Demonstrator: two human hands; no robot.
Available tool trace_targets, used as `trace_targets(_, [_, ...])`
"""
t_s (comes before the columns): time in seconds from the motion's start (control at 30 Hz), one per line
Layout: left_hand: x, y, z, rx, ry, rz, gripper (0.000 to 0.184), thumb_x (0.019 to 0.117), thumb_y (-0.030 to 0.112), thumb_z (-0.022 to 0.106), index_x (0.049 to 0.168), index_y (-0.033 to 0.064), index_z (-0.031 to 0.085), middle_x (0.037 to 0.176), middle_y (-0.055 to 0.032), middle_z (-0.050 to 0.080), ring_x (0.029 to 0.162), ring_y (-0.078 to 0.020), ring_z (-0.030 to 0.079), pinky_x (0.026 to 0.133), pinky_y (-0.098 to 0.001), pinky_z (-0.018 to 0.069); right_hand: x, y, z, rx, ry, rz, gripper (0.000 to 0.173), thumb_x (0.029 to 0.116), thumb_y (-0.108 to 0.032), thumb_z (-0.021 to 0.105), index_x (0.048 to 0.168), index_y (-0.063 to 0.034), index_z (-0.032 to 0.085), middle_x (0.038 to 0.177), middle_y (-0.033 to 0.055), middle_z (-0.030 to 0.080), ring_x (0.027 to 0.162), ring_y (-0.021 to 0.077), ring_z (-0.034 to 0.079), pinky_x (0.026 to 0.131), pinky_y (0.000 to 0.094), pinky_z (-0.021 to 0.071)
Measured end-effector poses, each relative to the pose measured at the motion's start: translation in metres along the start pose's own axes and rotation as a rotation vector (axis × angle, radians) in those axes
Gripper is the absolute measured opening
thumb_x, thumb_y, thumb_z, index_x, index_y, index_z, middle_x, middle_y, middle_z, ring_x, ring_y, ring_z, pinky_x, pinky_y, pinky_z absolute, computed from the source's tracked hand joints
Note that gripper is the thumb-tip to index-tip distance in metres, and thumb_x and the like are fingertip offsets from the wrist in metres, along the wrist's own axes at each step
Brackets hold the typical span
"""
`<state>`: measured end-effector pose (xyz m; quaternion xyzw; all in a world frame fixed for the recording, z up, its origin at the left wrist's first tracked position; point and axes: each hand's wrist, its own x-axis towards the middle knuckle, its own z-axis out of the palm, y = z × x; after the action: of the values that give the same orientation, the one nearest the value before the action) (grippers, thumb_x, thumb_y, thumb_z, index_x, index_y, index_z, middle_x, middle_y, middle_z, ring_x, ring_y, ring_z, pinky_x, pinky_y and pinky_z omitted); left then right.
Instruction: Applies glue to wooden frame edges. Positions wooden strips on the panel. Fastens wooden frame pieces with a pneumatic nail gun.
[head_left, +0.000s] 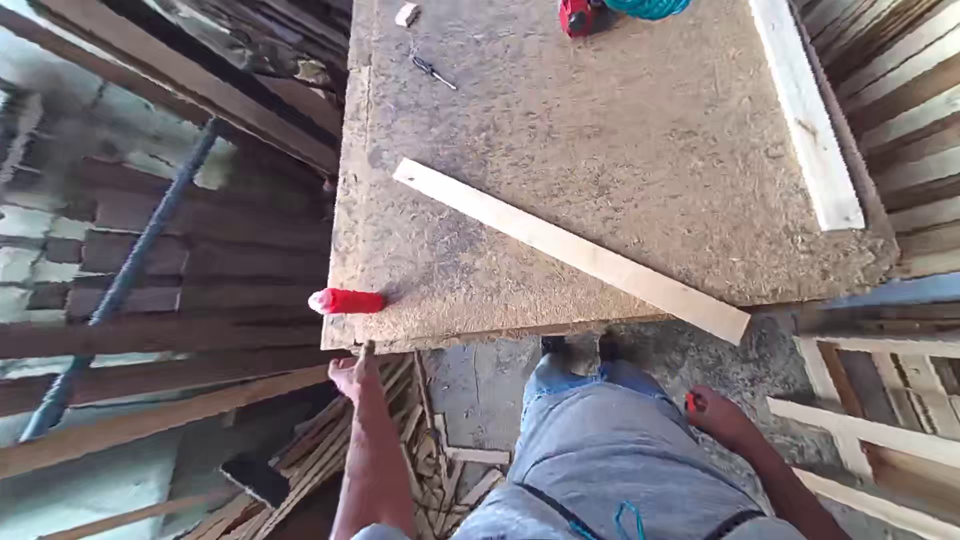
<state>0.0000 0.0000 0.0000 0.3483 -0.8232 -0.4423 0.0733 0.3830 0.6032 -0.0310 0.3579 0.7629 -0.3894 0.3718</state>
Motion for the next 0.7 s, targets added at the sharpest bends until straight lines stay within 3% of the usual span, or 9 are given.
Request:
trace_targets(0.07, [0.057,0.038,0.015,-0.053,-0.03,0.153,0.105,0.0833,0.03,0.086,0.158,-0.0033,0.021,0.157,-0.0247,0.039,0.144,-0.0297,0.044,0.118,-0.0409,0.0401,0.001,-0.088,0.002,-0.022,0.076,-0.233,0.076,0.0811,-0.04,0.081,0.145,-0.0084,0.054,0.135,0.0183,0.062,0.124,0.0336,0.061,0.105,0.0564,0.0494])
trace_targets(0.17, [0.109,0.061,0.041,-0.085,-0.193,0.335,0.09,0.0811,0.011,0.086,0.152,-0.0049,0.034,0.147,-0.0208,0.054,0.135,-0.023,0.056,0.114,-0.0366,0.0476,0.046,-0.209,0.023,-0.223,0.306,-0.604,0.072,0.0841,-0.034,0.079,0.147,-0.0108,0.052,0.141,0.0188,0.058,0.132,0.036,0.055,0.111,0.0531,0.0447])
trace_targets(0.3, [0.129,0.06,0.061,0.021,-0.284,0.197,0.077,0.0883,0.024,0.081,0.151,0.0061,0.041,0.141,-0.0188,0.058,0.122,-0.0305,0.061,0.095,-0.0539,0.0559,0.119,-0.314,0.06,-0.345,0.412,-0.832,0.059,0.0905,-0.02,0.072,0.146,-0.0153,0.054,0.14,0.0156,0.059,0.134,0.0372,0.052,0.112,0.053,0.0437])
trace_targets(0.37, [0.118,0.065,0.063,0.021,-0.355,0.246,0.074,0.0887,0.022,0.081,0.15,0.0058,0.042,0.136,-0.0182,0.061,0.116,-0.0287,0.065,0.09,-0.0518,0.0592,0.135,-0.338,0.07,-0.404,0.451,-0.845,0.053,0.0937,-0.016,0.066,0.145,-0.0161,0.054,0.139,0.0155,0.059,0.134,0.0383,0.05,0.111,0.0538,0.0427])
trace_targets(0.47, [0.072,0.077,0.069,-0.024,-0.55,0.35,0.073,0.0918,0.018,0.075,0.152,0.0041,0.036,0.134,-0.0163,0.059,0.112,-0.0214,0.065,0.091,-0.0439,0.0594,0.112,-0.346,0.065,-0.326,0.429,-0.798,0.073,0.089,-0.034,0.076,0.154,-0.0176,0.047,0.16,0.0174,0.042,0.151,0.0417,0.032,0.122,0.062,0.0236])
trace_targets(0.5, [0.049,0.08,0.074,-0.045,-0.624,0.373,0.075,0.0905,0.017,0.076,0.151,0.0016,0.035,0.133,-0.0157,0.059,0.111,-0.0186,0.065,0.093,-0.041,0.0587,0.095,-0.343,0.061,-0.263,0.437,-0.808,0.08,0.0853,-0.043,0.079,0.154,-0.0182,0.046,0.161,0.0164,0.04,0.151,0.0393,0.033,0.123,0.0611,0.0243])
trace_targets(0.57, [-0.019,0.087,0.087,-0.11,-0.803,0.405,0.079,0.0808,0.018,0.08,0.145,-0.003,0.039,0.124,-0.0107,0.066,0.107,-0.0127,0.068,0.093,-0.0354,0.0601,0.055,-0.33,0.049,-0.1,0.341,-0.848,0.088,0.0833,-0.051,0.081,0.155,-0.0146,0.045,0.156,0.0159,0.047,0.144,0.0328,0.044,0.119,0.0533,0.0348])
trace_targets(0.63, [-0.106,0.103,0.106,-0.185,-1.057,0.374,0.077,0.0721,0.017,0.086,0.135,-0.0055,0.048,0.113,-0.0074,0.072,0.101,-0.0128,0.072,0.091,-0.034,0.0626,0.021,-0.313,0.042,0.165,0.163,-0.898,0.092,0.0815,-0.042,0.086,0.154,-0.0067,0.043,0.151,0.0198,0.05,0.139,0.0312,0.051,0.116,0.0486,0.0425])
trace_targets(0.7, [-0.182,0.115,0.136,-0.228,-1.37,0.35,0.072,0.0685,0.018,0.092,0.125,-0.0078,0.057,0.107,-0.0115,0.076,0.096,-0.0203,0.076,0.088,-0.0392,0.0648,0.004,-0.29,0.043,0.43,0.125,-0.894,0.097,0.0766,-0.036,0.089,0.153,0.0,0.041,0.145,0.022,0.055,0.133,0.0297,0.056,0.113,0.0473,0.0456])
